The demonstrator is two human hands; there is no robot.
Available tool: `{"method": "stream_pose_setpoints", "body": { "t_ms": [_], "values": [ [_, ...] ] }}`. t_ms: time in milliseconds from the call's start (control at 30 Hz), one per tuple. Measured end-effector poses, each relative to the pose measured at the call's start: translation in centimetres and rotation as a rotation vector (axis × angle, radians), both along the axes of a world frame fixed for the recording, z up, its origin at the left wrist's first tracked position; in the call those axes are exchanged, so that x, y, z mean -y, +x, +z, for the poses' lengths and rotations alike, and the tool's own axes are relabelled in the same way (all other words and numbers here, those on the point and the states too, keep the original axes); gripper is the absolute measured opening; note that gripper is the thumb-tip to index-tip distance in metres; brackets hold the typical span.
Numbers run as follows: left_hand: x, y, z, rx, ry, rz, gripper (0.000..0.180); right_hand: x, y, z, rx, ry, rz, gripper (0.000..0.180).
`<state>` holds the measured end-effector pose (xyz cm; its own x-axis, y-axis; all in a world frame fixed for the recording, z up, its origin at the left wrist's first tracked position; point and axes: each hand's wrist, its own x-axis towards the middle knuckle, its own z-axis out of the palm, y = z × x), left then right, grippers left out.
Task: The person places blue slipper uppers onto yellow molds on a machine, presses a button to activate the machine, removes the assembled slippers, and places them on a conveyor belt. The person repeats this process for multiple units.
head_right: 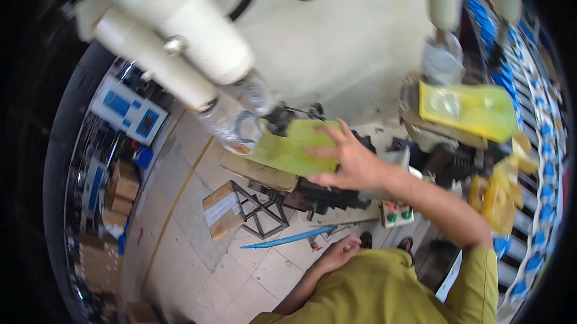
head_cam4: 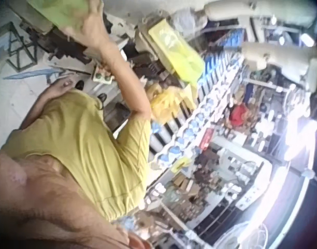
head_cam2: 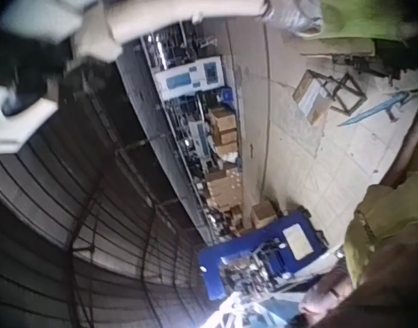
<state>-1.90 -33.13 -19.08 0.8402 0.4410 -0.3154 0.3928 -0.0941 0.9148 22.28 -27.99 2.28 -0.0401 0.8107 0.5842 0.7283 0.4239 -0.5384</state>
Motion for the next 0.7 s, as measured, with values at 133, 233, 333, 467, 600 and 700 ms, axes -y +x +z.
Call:
{"method": "stream_pose_setpoints", "body": {
  "t_ms": [133,233,333,467,600,700],
  "values": [
    [-0.8,1.4,1.6,-0.017,-0.033,-0.058,0.028,5.4,3.8,4.1,-0.016,0.023,-0.247,0.040],
    [-1.8,1.6,0.4,-0.005,-0.060,-0.086,0.029,12.2,6.2,2.7,-0.240,0.380,-0.482,0.021],
    [-1.4,3.4,1.4,-0.029,-0.170,-0.101,0.029,19.4,8.0,-2.8,-0.555,0.600,-0.946,0.017],
    [0.2,6.3,-0.1,-0.086,-0.291,-0.306,0.029,26.4,3.9,-13.7,-0.453,0.357,-1.519,0.016],
    [2.8,10.9,0.8,-0.138,-0.303,-0.553,0.028,29.9,-3.5,-18.1,-0.634,0.001,-1.448,0.016],
    [4.8,14.6,2.9,-0.122,-0.272,-0.635,0.028,35.6,-3.4,-19.9,-0.625,0.193,-1.717,0.017]
  ]
}}
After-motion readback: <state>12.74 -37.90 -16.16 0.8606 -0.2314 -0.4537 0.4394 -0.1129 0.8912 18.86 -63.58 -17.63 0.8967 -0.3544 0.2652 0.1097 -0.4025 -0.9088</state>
